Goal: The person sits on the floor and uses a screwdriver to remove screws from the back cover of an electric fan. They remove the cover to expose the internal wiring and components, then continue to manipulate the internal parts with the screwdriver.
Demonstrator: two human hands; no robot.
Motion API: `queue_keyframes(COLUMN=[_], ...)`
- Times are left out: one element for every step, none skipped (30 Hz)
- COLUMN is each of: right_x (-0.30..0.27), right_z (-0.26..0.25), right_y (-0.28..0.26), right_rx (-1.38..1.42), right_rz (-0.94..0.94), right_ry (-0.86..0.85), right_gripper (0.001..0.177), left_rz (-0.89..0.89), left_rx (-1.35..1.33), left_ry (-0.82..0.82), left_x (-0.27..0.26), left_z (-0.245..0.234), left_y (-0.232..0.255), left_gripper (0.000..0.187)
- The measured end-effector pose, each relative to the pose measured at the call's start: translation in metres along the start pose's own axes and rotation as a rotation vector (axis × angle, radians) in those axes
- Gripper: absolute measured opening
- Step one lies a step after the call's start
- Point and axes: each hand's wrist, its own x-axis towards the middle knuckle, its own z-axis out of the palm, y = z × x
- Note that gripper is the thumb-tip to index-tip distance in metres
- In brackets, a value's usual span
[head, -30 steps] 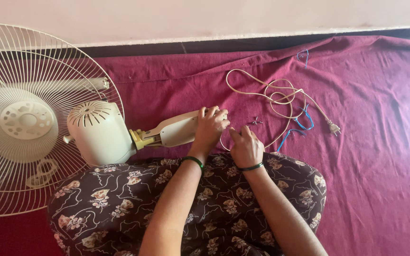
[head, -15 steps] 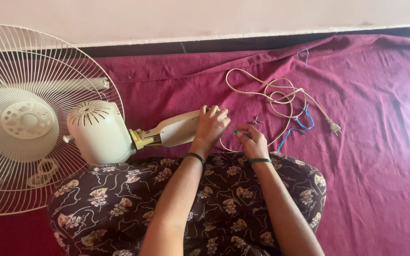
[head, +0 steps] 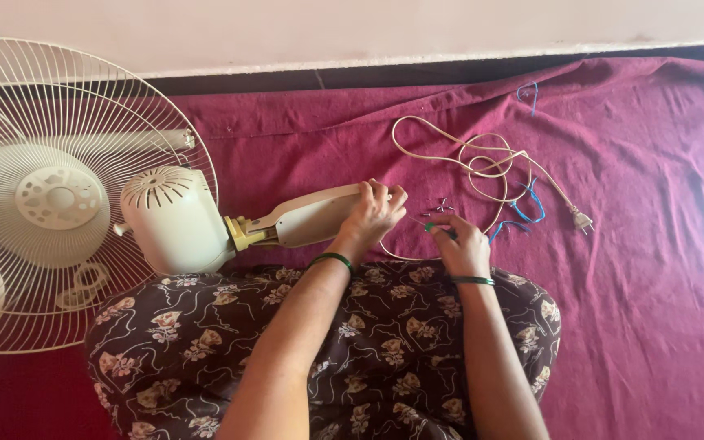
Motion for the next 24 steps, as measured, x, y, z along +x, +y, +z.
queue_keyframes(right_x=[0.001,0.002,0.003,0.002,0.002,0.002,0.001,0.001,0.001,0.002,0.003,0.004,0.005,0.005,0.005,0.005,0.005,0.005,0.005,0.005,0.005,0.005,0.004,0.005], right_z=[0.003,0.004,0.005,0.005,0.005,0.004,0.003,0.002,0.002,0.001,0.0,-0.001,-0.001,-0.002,-0.003,-0.003,-0.004,-0.004,-0.005,-0.006,-0.007,-0.007,-0.008,-0.008], right_y=[0.0,0.0,0.0,0.001,0.002,0.002,0.001,0.0,-0.001,-0.003,-0.005,-0.007,-0.009,-0.01,-0.011,-0.013,-0.014,-0.014,-0.015,-0.016,-0.017,-0.017,-0.016,-0.017], right_rx=[-0.005,-0.01,-0.002,0.006,0.014,0.022,0.03,0.039,0.047,0.055,0.063,0.065,0.067,0.068,0.072,0.075,0.079,0.085,0.091,0.097,0.104,0.111,0.117,0.117], right_rz=[0.013,0.027,0.022,0.019,0.016,0.016,0.016,0.016,0.022,0.026,0.03,0.038,0.047,0.056,0.073,0.091,0.11,0.097,0.084,0.071,0.078,0.087,0.095,0.099], right_ry=[-0.005,-0.011,-0.013,-0.017,-0.022,-0.023,-0.023,-0.021,-0.014,-0.009,-0.004,-0.006,-0.007,-0.011,-0.018,-0.026,-0.034,-0.028,-0.022,-0.014,-0.019,-0.026,-0.034,-0.027], right_gripper=[0.027,0.027,0.027,0.027,0.028,0.027,0.027,0.027,0.027,0.028,0.028,0.028,0.028,0.027,0.027,0.026,0.026,0.026,0.026,0.026,0.026,0.026,0.027,0.027], left_rz=[0.007,0.014,0.022,0.006,-0.01,-0.025,-0.022,-0.017,-0.012,-0.004,0.004,0.012,0.015,0.018,0.021,0.01,-0.001,-0.011,-0.02,-0.03,-0.039,-0.077,-0.115,-0.153], left_rx=[0.032,0.064,0.095,0.104,0.113,0.123,0.122,0.123,0.123,0.131,0.138,0.144,0.153,0.16,0.166,0.149,0.132,0.116,0.091,0.068,0.044,0.03,0.017,0.006], left_ry=[-0.014,-0.028,-0.042,-0.04,-0.037,-0.032,-0.031,-0.028,-0.025,-0.014,-0.002,0.009,0.004,-0.001,-0.007,-0.012,-0.017,-0.02,-0.032,-0.042,-0.052,0.01,0.072,0.134], left_x=[0.001,0.002,0.004,0.006,0.008,0.011,0.011,0.011,0.011,0.011,0.01,0.01,0.011,0.011,0.011,0.01,0.01,0.011,0.01,0.009,0.009,0.006,0.002,-0.001], left_z=[0.0,0.0,0.0,0.001,0.003,0.004,0.005,0.007,0.008,0.009,0.01,0.01,0.01,0.01,0.01,0.009,0.008,0.006,0.005,0.004,0.003,0.002,0.002,0.002], left_y=[0.001,0.002,0.004,0.006,0.009,0.01,0.011,0.012,0.012,0.012,0.011,0.01,0.01,0.011,0.011,0.012,0.013,0.013,0.013,0.012,0.012,0.013,0.013,0.012], left_gripper=[0.029,0.034,0.04,0.04,0.041,0.042,0.04,0.039,0.038,0.038,0.037,0.037,0.035,0.034,0.032,0.031,0.03,0.029,0.029,0.029,0.028,0.024,0.02,0.016])
